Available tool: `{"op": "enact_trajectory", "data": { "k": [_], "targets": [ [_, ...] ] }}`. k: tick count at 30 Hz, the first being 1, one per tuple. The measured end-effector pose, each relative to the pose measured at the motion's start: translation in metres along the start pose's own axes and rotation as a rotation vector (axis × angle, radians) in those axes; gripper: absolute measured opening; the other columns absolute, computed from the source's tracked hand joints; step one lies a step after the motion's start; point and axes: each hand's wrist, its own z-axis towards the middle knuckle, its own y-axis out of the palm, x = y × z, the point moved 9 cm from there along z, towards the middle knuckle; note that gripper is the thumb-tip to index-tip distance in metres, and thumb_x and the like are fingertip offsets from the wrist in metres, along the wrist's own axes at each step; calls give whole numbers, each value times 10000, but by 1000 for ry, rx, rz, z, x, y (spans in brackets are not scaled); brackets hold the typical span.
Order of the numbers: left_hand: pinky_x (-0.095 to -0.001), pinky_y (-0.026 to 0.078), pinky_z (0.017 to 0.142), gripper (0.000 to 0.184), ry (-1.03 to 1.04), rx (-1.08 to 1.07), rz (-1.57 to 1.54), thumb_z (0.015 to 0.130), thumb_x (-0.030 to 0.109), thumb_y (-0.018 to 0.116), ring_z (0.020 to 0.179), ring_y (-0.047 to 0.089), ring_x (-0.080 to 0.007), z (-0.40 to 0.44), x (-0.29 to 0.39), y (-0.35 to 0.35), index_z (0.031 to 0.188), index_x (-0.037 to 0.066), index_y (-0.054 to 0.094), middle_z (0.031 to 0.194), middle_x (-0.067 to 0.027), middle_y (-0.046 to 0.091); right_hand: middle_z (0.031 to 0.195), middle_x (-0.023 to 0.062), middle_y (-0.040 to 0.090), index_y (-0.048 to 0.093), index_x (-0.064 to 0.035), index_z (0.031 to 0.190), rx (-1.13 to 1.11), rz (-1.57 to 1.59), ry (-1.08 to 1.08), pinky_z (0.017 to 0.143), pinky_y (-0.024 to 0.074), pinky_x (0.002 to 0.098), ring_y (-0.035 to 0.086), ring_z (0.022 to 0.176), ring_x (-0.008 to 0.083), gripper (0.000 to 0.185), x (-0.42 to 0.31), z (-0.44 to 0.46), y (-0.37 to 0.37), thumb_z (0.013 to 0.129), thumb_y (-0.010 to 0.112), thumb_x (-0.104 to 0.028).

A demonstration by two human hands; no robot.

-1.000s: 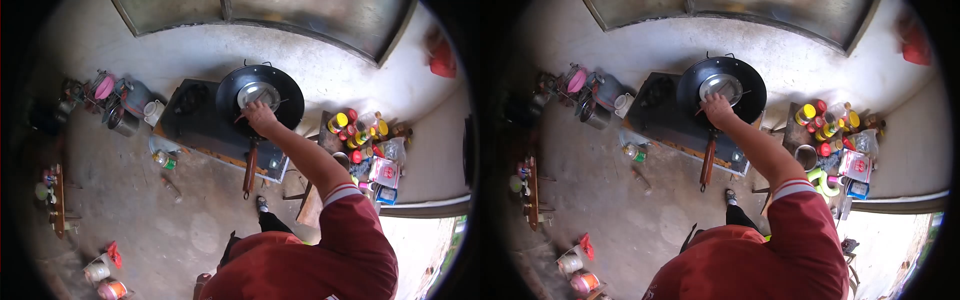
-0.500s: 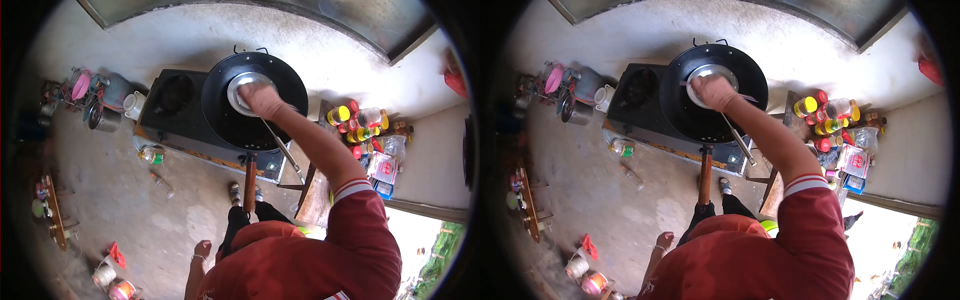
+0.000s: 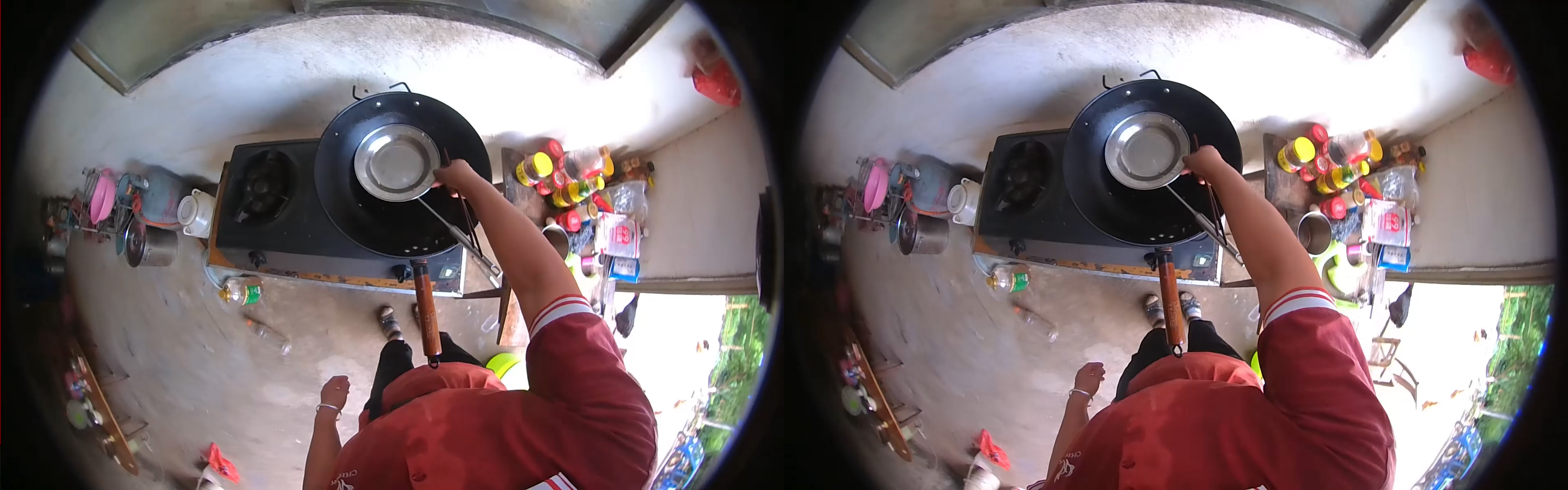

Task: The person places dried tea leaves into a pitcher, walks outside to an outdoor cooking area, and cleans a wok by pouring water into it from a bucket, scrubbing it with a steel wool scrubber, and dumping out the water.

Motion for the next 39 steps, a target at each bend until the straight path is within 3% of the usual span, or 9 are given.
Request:
{"op": "enact_trajectory", "data": {
  "k": [8, 12, 15, 19, 22, 28, 31, 34, 39],
  "targets": [
    [-315, 487, 706, 219, -128, -179, 113, 782, 230, 583, 789, 630, -221, 11, -67, -17, 919, 69, 641, 827, -121, 656, 570, 13, 487, 557, -30, 789, 211, 141, -150, 384, 321, 250, 414, 421, 110, 182, -26, -84, -93, 812, 586, -208],
    [-289, 505, 641, 178, -74, -192, 9, 804, 129, 584, 757, 613, -166, 48, -66, -33, 956, 41, 609, 830, -89, 642, 587, 8, 450, 540, -24, 831, 254, 491, -203, 397, 308, 252, 383, 435, 88, 160, 35, -135, -182, 794, 579, -175],
    [-281, 496, 524, 182, -163, -171, -120, 848, 153, 553, 628, 592, -170, 60, -30, -37, 984, 33, 570, 787, -82, 604, 570, -4, 424, 507, -34, 864, 432, 683, -215, 387, 304, 247, 377, 427, 84, 138, 118, -196, -235, 794, 553, -143],
    [-253, 479, 513, 193, -167, -171, -90, 861, 170, 549, 589, 581, -144, 61, 26, -27, 974, 13, 556, 763, -75, 602, 559, -10, 406, 487, -38, 910, 779, 762, -68, 353, 289, 247, 363, 401, 83, 138, 269, -265, -264, 798, 512, -116],
    [-249, 474, 515, 210, -150, -150, -78, 856, 185, 562, 576, 569, -144, 55, 58, -11, 966, 7, 562, 755, -72, 597, 528, -22, 398, 496, -59, 855, 930, 981, 58, 325, 258, 239, 334, 346, 75, 90, 411, -292, -245, 813, 523, -134],
    [-264, 496, 567, 233, -116, -340, 156, 856, 196, 556, 627, 570, -148, 18, 96, 45, 960, -12, 575, 781, -83, 594, 557, 25, 425, 475, -38, 856, 1117, 1181, 331, 323, 291, 252, 342, 353, 101, 103, 588, -341, -192, 808, 515, -119],
    [-275, 506, 585, 241, -108, -312, 376, 858, 189, 552, 659, 577, -156, -17, 123, 63, 962, -27, 572, 793, -86, 594, 571, 35, 455, 499, -28, 851, 1278, 957, 438, 331, 329, 270, 398, 380, 122, 124, 676, -353, -200, 788, 533, -129],
    [-285, 512, 589, 249, -28, -363, 474, 862, 187, 542, 659, 579, -163, -36, 126, 77, 962, -39, 571, 789, -93, 597, 813, 137, 615, 557, 9, 939, 1316, 701, 595, 626, 473, 330, 601, 711, 211, 220, 713, -365, -217, 793, 531, -153],
    [-286, 517, 604, 256, 43, -441, 583, 857, 181, 535, 679, 597, -168, -58, 125, 95, 976, -43, 571, 799, -103, 609, 920, 194, 622, 570, 5, 970, 1204, 564, 686, 793, 441, 386, 593, 895, 330, 283, 756, -323, -216, 778, 510, -194]
  ]
}}
